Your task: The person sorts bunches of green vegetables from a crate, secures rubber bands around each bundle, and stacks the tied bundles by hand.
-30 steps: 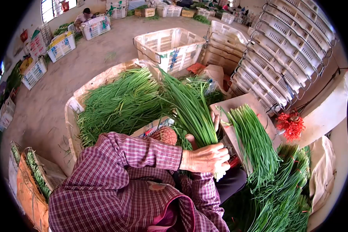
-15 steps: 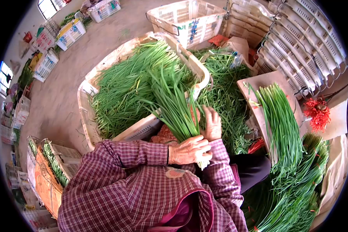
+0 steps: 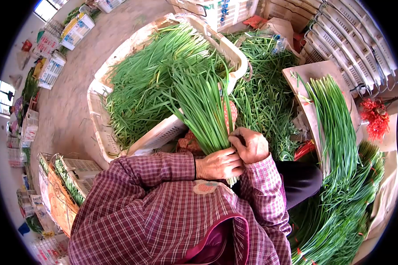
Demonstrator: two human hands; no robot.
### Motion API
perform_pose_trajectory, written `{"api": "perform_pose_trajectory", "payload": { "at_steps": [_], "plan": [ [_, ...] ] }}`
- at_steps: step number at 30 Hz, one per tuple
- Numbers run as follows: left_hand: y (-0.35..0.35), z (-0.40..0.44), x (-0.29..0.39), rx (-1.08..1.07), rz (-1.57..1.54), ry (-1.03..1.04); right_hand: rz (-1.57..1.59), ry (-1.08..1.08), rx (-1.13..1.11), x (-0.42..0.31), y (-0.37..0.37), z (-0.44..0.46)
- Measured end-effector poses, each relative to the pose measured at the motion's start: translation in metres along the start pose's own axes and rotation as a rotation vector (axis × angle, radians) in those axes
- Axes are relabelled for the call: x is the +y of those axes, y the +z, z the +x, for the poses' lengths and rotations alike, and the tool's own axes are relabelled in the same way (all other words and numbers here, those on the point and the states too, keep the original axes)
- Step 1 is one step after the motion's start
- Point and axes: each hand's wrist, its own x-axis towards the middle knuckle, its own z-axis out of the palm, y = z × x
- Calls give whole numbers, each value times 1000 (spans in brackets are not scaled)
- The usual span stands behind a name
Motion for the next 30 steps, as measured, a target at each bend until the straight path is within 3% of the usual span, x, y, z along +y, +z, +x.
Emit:
{"api": "perform_pose_trajectory", "payload": {
  "at_steps": [4,12,21,26,30],
  "plan": [
    [6,-3,0,-23,0,-4,-178,90,-77,-3,0,-2],
    [14,-7,0,-5,2,25,-249,155,-103,10,12,-4],
    [1,-2,-2,-5,-29,25,44,15,30,24,18,-18],
    [2,1,-2,85,-32,9,349,164,126,-2,5,-24],
    [-9,7,-2,96,-20,-31,764,249,212,10,21,-39]
  ]
}}
